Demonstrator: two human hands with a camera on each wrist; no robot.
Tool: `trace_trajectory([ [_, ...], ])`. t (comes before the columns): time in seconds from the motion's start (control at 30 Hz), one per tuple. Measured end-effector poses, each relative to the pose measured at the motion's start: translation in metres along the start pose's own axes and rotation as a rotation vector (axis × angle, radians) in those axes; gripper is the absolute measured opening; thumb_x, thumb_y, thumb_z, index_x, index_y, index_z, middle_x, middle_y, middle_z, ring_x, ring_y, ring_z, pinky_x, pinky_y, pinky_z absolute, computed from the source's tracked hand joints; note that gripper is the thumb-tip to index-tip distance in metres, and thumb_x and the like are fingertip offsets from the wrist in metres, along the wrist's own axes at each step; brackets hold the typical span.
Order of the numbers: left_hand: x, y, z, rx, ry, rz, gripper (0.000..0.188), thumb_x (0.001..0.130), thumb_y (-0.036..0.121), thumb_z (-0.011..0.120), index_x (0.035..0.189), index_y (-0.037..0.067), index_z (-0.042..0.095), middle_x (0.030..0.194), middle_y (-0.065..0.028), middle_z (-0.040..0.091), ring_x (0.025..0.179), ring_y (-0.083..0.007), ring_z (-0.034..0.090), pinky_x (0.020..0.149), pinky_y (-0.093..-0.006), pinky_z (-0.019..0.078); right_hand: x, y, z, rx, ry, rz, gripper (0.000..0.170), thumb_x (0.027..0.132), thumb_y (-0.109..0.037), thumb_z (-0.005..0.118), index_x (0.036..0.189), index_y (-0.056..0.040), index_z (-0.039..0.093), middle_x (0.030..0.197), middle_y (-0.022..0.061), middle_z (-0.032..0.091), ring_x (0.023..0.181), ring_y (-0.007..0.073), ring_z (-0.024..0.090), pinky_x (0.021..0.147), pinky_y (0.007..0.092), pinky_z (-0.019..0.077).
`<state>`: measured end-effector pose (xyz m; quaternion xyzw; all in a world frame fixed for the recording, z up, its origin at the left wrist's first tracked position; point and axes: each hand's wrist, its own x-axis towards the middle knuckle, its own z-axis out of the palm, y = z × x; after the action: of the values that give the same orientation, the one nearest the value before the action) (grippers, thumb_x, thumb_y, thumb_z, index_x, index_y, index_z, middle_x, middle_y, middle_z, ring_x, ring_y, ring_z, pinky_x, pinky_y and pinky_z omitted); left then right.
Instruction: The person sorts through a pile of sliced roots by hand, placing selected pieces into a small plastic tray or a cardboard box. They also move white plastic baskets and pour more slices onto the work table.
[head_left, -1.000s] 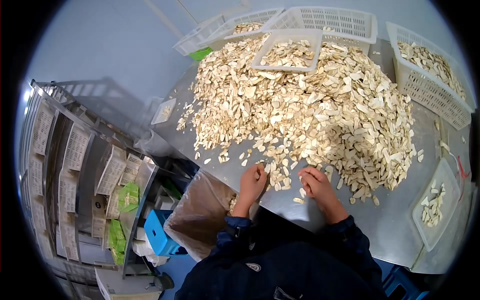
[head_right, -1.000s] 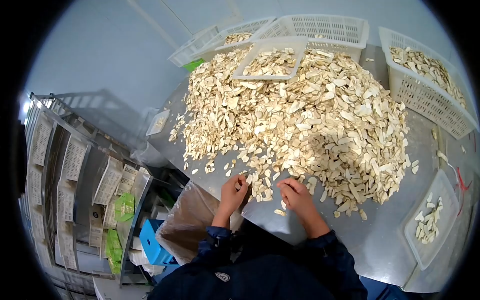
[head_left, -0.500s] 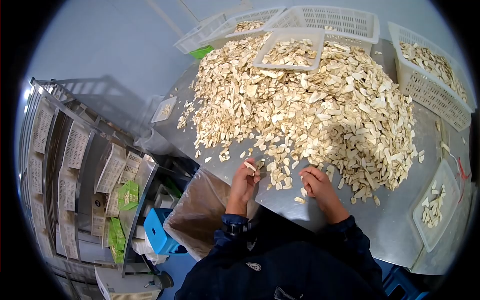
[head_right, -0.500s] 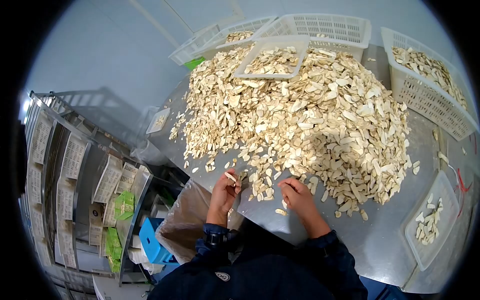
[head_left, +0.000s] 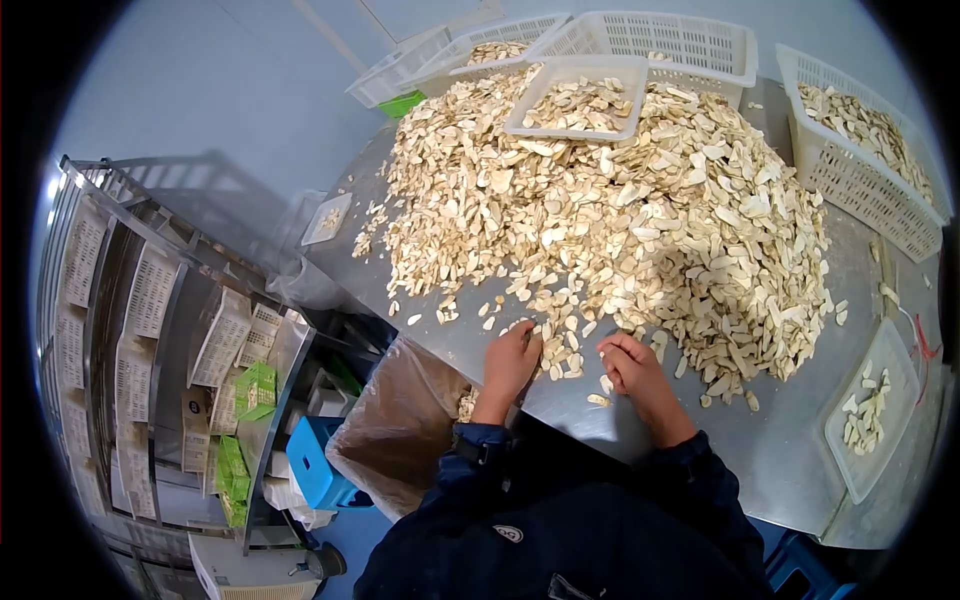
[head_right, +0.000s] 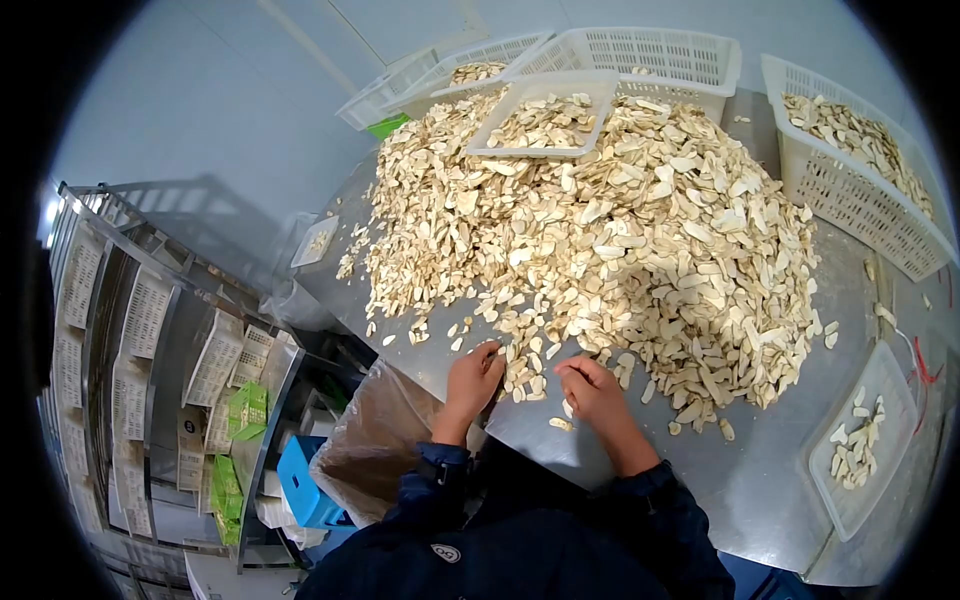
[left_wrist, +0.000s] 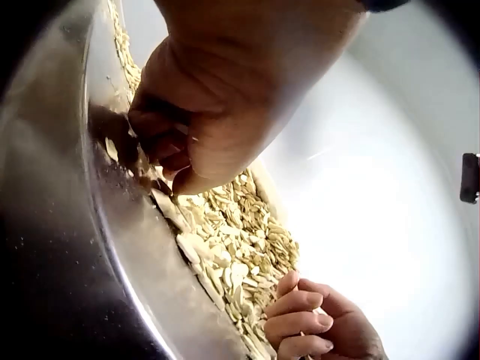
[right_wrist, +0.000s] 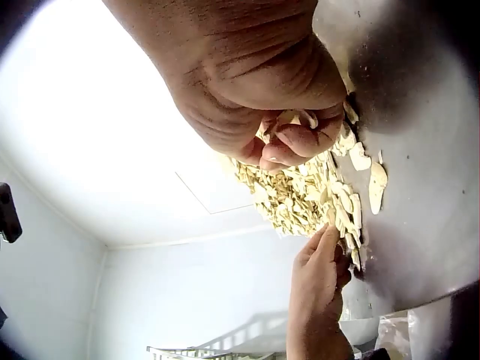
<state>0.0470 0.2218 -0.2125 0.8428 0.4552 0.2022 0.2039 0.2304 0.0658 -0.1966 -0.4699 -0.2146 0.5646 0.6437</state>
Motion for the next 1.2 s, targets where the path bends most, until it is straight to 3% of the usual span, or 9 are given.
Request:
trace_trajectory([
  [0.17,0.004,0.004,0.005,0.124,-0.002,0.043,0.031,0.090,0.030,0.065,0.110,0.008,0.070,0.079,-0.0185,0.068,0.074,-0.0393,0.065,0.066,-0.0479,0.0507,0.002,0.004,-0.001,-0.018,-0.008,-0.026,0.013,0.098,-0.011,0.052,0.104,-0.0028,0.062,0.068,-0.0038,0.047,0.054,0.0032,0.038,0.047,0.0209,0.0290],
  [0.27,0.005,0.005,0.006,0.151,-0.025,0.029,0.026,0.093,0.029,0.063,0.104,0.006,0.069,0.075,-0.0122,0.070,0.067,-0.0308,0.067,0.063,-0.0416,0.0509,0.005,0.008,-0.002,-0.047,-0.014,-0.067,0.013,0.099,-0.011,0.053,0.103,-0.0029,0.062,0.068,-0.0036,0.047,0.053,0.0032,0.038,0.047,0.0207,0.0294],
  [0.47,0.004,-0.008,-0.003,-0.898,-0.254,-0.261,0.032,0.101,0.027,0.059,0.077,0.007,0.063,0.056,0.0070,0.047,0.052,-0.0017,0.041,0.047,-0.0223,0.0303,0.003,0.009,-0.001,-0.061,0.004,-0.065,0.013,0.099,-0.011,0.054,0.101,-0.0023,0.063,0.068,-0.0038,0.049,0.054,0.0031,0.040,0.048,0.0207,0.0311],
  [0.6,0.000,-0.004,-0.014,-1.097,-0.207,-0.470,0.028,0.101,0.027,0.058,0.081,0.009,0.062,0.062,0.0051,0.049,0.051,-0.0049,0.039,0.046,-0.0225,0.0277,0.006,0.012,-0.002,-0.074,-0.008,-0.070,0.012,0.099,-0.012,0.053,0.102,-0.0037,0.062,0.068,-0.0037,0.048,0.053,0.0028,0.039,0.047,0.0207,0.0296],
  [0.8,-0.003,0.010,-0.021,-1.319,-0.084,-0.517,0.018,0.098,0.023,0.061,0.091,0.006,0.062,0.063,0.0043,0.051,0.054,-0.0068,0.042,0.049,-0.0234,0.0312,0.005,0.011,-0.001,-0.069,-0.005,-0.056,0.012,0.099,-0.012,0.053,0.103,-0.0041,0.062,0.068,-0.0039,0.048,0.053,0.0026,0.039,0.047,0.0206,0.0289],
  [0.9,-0.009,-0.019,-0.013,-0.988,-0.271,-0.398,0.016,0.095,0.020,0.064,0.094,0.004,0.064,0.066,0.0014,0.058,0.058,-0.0091,0.050,0.053,-0.0250,0.0391,0.005,0.011,-0.002,-0.081,-0.026,-0.077,0.012,0.099,-0.012,0.053,0.104,-0.0040,0.062,0.068,-0.0040,0.047,0.052,0.0027,0.038,0.047,0.0208,0.0282],
  [1.0,-0.018,-0.023,0.000,-0.475,-0.116,0.063,0.018,0.095,0.021,0.066,0.098,0.003,0.066,0.071,-0.0022,0.065,0.063,-0.0096,0.058,0.058,-0.0272,0.0459,0.007,0.015,-0.003,-0.091,-0.007,-0.072,0.013,0.099,-0.012,0.053,0.104,-0.0035,0.061,0.067,-0.0042,0.047,0.052,0.0028,0.037,0.046,0.0211,0.0277],
  [1.03,-0.021,-0.013,-0.007,-0.381,-0.181,-0.034,0.026,0.092,0.027,0.069,0.102,0.003,0.068,0.076,-0.0099,0.071,0.067,-0.0191,0.067,0.064,-0.0346,0.0520,0.007,0.015,-0.002,-0.090,-0.009,-0.074,0.013,0.099,-0.012,0.053,0.104,-0.0034,0.061,0.067,-0.0042,0.047,0.052,0.0029,0.037,0.046,0.0211,0.0277],
  [1.2,-0.026,0.016,-0.016,0.012,-0.167,0.004,0.032,0.086,0.034,0.071,0.103,0.007,0.070,0.078,-0.0199,0.069,0.074,-0.0402,0.067,0.066,-0.0472,0.0520,0.004,0.009,0.000,-0.117,0.002,-0.073,0.014,0.099,-0.012,0.053,0.104,-0.0028,0.062,0.067,-0.0042,0.047,0.052,0.0030,0.038,0.047,0.0208,0.0288],
])
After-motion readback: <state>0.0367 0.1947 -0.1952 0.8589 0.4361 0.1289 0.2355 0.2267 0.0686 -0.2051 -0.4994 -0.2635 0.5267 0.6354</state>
